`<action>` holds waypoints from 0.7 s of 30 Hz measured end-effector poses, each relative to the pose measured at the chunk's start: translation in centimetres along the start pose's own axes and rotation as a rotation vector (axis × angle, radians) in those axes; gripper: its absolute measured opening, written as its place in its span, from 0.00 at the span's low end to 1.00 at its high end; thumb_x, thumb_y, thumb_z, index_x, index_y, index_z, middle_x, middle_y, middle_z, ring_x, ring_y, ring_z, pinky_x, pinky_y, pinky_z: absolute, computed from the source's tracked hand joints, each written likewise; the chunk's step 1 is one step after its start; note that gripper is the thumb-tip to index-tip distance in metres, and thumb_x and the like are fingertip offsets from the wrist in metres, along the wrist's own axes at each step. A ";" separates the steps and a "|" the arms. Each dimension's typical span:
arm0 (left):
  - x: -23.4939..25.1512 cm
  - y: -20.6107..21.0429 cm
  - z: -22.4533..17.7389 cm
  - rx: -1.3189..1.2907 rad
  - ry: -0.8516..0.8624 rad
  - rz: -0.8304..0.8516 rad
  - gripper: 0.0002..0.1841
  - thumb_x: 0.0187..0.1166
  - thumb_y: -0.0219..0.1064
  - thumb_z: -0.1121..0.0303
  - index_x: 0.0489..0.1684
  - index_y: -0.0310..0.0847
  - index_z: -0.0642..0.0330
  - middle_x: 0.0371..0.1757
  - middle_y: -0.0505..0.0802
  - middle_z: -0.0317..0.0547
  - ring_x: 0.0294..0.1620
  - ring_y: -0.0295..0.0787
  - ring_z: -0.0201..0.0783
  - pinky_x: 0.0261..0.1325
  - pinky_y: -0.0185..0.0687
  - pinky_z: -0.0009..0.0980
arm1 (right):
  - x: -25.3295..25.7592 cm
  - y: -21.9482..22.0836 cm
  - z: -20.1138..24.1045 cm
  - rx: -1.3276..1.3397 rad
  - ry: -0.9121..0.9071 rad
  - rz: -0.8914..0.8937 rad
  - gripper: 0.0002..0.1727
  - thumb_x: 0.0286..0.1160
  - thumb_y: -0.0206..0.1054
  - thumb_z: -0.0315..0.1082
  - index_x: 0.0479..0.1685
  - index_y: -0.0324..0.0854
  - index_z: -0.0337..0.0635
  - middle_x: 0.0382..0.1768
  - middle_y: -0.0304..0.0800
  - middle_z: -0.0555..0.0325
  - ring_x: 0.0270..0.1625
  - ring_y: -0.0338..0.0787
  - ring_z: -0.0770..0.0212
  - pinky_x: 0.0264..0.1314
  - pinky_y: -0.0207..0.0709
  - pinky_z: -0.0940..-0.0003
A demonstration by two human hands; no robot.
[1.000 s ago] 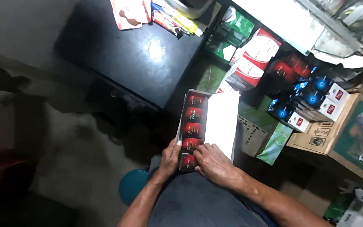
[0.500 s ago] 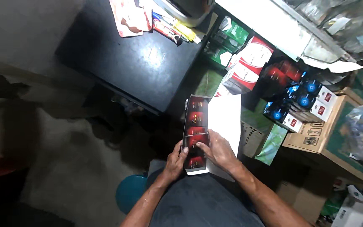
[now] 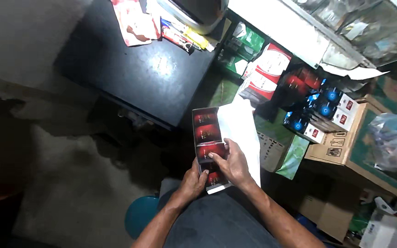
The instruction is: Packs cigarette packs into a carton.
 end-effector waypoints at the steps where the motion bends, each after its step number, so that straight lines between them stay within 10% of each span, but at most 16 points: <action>1: 0.0 0.0 0.0 0.025 -0.014 -0.016 0.32 0.84 0.61 0.64 0.83 0.59 0.74 0.58 0.92 0.60 0.60 0.92 0.44 0.69 0.84 0.42 | -0.2 0.0 0.3 0.030 -0.028 -0.029 0.39 0.69 0.77 0.51 0.75 0.75 0.31 0.60 0.87 0.40 0.60 0.88 0.48 0.68 0.80 0.54; 9: -0.3 0.0 -0.8 0.026 0.000 -0.120 0.30 0.79 0.64 0.67 0.80 0.66 0.71 0.51 0.94 0.55 0.50 0.94 0.37 0.59 0.89 0.39 | -0.5 -1.5 2.1 0.188 -0.021 0.032 0.41 0.64 0.82 0.43 0.77 0.72 0.35 0.68 0.83 0.39 0.63 0.88 0.50 0.68 0.82 0.57; 16: -0.9 -0.4 -1.1 -0.014 0.046 -0.171 0.23 0.75 0.68 0.68 0.65 0.77 0.75 0.46 0.94 0.47 0.47 0.91 0.25 0.57 0.87 0.29 | -5.7 -9.4 5.8 0.527 -0.593 -0.216 0.36 0.58 0.84 0.32 0.69 0.78 0.25 0.57 0.89 0.44 0.55 0.90 0.64 0.59 0.87 0.72; 21: -0.6 -0.4 -0.6 -0.012 -0.068 -0.131 0.30 0.79 0.65 0.64 0.80 0.66 0.71 0.54 0.93 0.54 0.50 0.93 0.33 0.57 0.89 0.34 | -0.9 -17.5 -3.2 0.353 -0.195 -0.625 0.42 0.59 0.84 0.37 0.78 0.71 0.39 0.57 0.88 0.51 0.51 0.89 0.65 0.53 0.86 0.66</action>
Point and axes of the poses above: each hand's wrist, its own x-axis towards the middle knuckle, its own y-axis out of the palm, z = x × y, the point moved 3 cm from there along x, towards the middle knuckle
